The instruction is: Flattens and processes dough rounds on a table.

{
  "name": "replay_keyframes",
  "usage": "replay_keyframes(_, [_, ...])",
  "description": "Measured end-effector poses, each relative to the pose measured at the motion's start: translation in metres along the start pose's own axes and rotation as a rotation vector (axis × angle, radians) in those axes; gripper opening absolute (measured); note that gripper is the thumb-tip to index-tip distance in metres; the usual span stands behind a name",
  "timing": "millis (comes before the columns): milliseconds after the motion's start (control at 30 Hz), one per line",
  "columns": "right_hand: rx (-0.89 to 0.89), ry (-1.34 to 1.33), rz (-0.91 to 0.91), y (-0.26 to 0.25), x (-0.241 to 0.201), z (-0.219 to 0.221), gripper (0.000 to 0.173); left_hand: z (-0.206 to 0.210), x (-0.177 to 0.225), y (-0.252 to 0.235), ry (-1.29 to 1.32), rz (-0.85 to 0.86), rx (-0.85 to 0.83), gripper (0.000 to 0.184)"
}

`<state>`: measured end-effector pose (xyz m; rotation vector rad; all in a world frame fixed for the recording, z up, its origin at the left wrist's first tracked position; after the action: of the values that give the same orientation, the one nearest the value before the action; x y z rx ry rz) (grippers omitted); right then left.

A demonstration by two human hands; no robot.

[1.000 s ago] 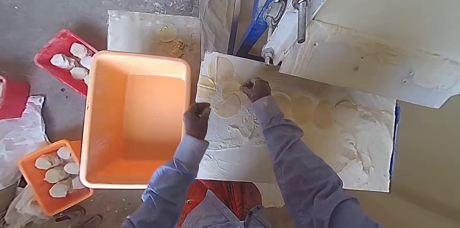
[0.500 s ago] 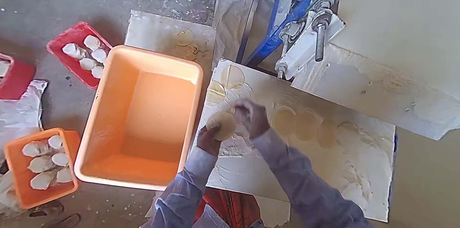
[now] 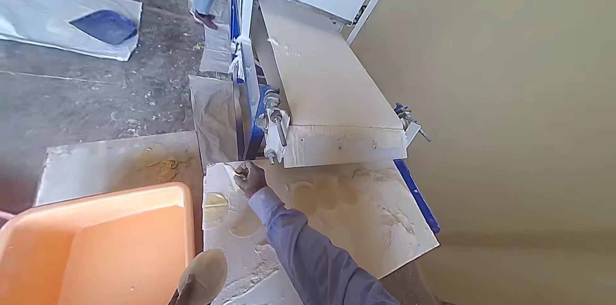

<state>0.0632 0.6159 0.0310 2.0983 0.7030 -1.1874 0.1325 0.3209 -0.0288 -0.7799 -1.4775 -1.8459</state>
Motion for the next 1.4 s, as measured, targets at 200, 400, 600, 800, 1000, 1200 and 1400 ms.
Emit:
replay_keyframes(200, [-0.114,-0.281,-0.182,0.053,-0.022,-0.025,0.029,0.05,0.035,0.038,0.1,-0.051,-0.136,0.03])
replay_keyframes(400, [-0.319,-0.008,-0.599,0.148,-0.049,-0.055,0.02,0.077,0.037,0.083,0.297,-0.181,-0.036,0.03])
replay_keyframes(600, [-0.58,0.125,-0.835,0.246,0.047,-0.069,0.02,0.105,-0.031,0.12,0.392,-0.198,-0.014,0.038])
replay_keyframes(800, [-0.547,-0.038,-0.737,0.268,0.097,-0.139,0.023,0.121,-0.089,0.165,0.395,-0.198,-0.035,0.063])
replay_keyframes(1000, [-0.581,-0.37,0.237,0.239,0.124,-0.183,0.04,0.147,-0.098,0.206,0.326,-0.163,-0.09,0.031])
replay_keyframes(1200, [-0.42,-0.093,-0.363,0.239,0.106,-0.194,0.034,0.153,-0.096,0.211,0.25,-0.139,-0.165,0.031])
replay_keyframes(1400, [-0.392,-0.039,-0.471,0.242,0.086,-0.193,0.016,0.154,-0.084,0.212,0.321,-0.179,-0.2,0.033])
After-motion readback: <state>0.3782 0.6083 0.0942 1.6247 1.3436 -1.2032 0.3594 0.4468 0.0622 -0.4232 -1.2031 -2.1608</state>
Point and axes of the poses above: each hand's wrist, its own y-axis away from the middle knuckle, its own z-axis out of the palm, x = y × z, the point moved 5 cm from there along -y, towards the middle knuckle, and after that the axes turned 15 degrees about -y, right-handed, at the moved point
